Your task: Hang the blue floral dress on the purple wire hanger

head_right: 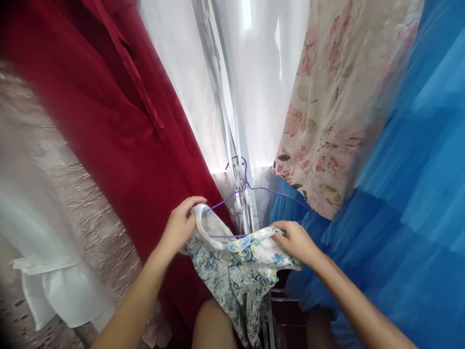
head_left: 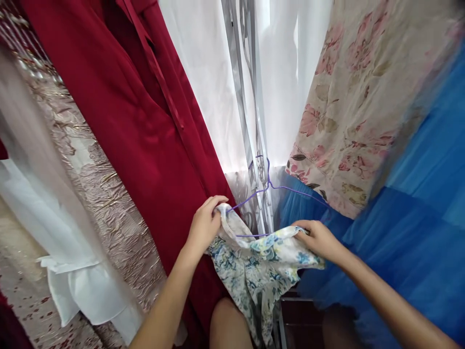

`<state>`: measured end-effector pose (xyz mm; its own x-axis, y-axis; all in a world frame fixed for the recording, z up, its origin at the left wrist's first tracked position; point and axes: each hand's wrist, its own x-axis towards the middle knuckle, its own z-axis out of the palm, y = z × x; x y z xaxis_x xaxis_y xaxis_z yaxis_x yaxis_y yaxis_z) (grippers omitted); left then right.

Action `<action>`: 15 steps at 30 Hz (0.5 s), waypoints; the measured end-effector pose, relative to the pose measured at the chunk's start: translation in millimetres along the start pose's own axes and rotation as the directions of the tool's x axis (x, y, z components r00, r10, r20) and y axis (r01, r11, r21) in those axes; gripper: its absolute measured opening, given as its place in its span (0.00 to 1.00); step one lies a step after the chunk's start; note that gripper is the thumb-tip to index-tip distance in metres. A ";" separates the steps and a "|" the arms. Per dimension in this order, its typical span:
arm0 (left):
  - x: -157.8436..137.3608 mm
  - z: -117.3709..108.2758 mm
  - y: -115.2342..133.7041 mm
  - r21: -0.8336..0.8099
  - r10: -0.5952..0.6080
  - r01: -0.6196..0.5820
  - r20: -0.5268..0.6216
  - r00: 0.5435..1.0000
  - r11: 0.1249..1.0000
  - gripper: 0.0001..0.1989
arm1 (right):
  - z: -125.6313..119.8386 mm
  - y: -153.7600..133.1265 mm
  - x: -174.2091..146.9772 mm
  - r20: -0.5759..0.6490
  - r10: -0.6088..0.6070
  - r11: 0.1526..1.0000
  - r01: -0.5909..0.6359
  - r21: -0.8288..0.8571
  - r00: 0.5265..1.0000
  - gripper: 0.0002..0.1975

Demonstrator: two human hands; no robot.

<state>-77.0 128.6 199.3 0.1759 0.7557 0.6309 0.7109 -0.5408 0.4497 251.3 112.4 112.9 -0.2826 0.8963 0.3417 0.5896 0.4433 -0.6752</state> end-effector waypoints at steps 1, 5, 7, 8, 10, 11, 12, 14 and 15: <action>3.6 9.8 6.3 0.026 -0.032 0.033 -0.010 0.999 0.999 0.13 | 2.6 -3.1 -5.3 -0.003 -0.004 1.000 0.004 0.004 1.000 0.16; 5.7 36.9 17.8 0.011 -0.065 0.067 -0.106 0.992 0.998 0.08 | -2.9 -1.1 -30.2 -0.113 -0.124 0.992 0.125 -0.004 0.986 0.26; 2.6 41.7 15.8 -0.033 -0.065 0.061 -0.142 0.988 0.998 0.11 | -16.4 7.0 -42.3 -0.288 -0.185 0.982 0.169 -0.081 0.940 0.32; 0.9 42.4 14.3 -0.044 -0.069 0.063 -0.144 0.987 0.997 0.12 | -24.9 11.9 -46.7 -0.400 -0.192 0.980 0.154 -0.127 0.896 0.33; -2.1 41.9 12.2 -0.054 -0.072 0.065 -0.127 0.989 0.996 0.13 | -42.9 21.5 -49.9 -0.571 -0.170 0.979 0.072 -0.190 0.803 0.37; -3.2 41.4 12.2 -0.057 -0.073 0.067 -0.115 0.991 0.996 0.14 | -51.3 25.9 -48.1 -0.605 -0.158 0.977 0.035 -0.211 0.781 0.38; -4.1 40.9 13.0 -0.060 -0.075 0.069 -0.105 0.992 0.996 0.14 | -58.7 29.8 -44.1 -0.602 -0.150 0.973 0.010 -0.230 0.784 0.39; -4.9 40.7 16.0 -0.058 -0.088 0.083 -0.092 0.992 0.995 0.14 | -69.6 35.5 -31.1 -0.515 -0.136 0.964 -0.005 -0.264 0.847 0.35; -5.0 40.9 17.8 -0.051 -0.095 0.091 -0.089 0.992 0.995 0.14 | -73.2 37.4 -23.4 -0.466 -0.128 0.962 -0.004 -0.272 0.875 0.33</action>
<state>-37.3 130.3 178.3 0.0465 0.7680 0.6388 0.6881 -0.4882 0.5368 335.3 107.2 127.6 0.0300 0.7230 0.6902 0.7742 0.4199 -0.4735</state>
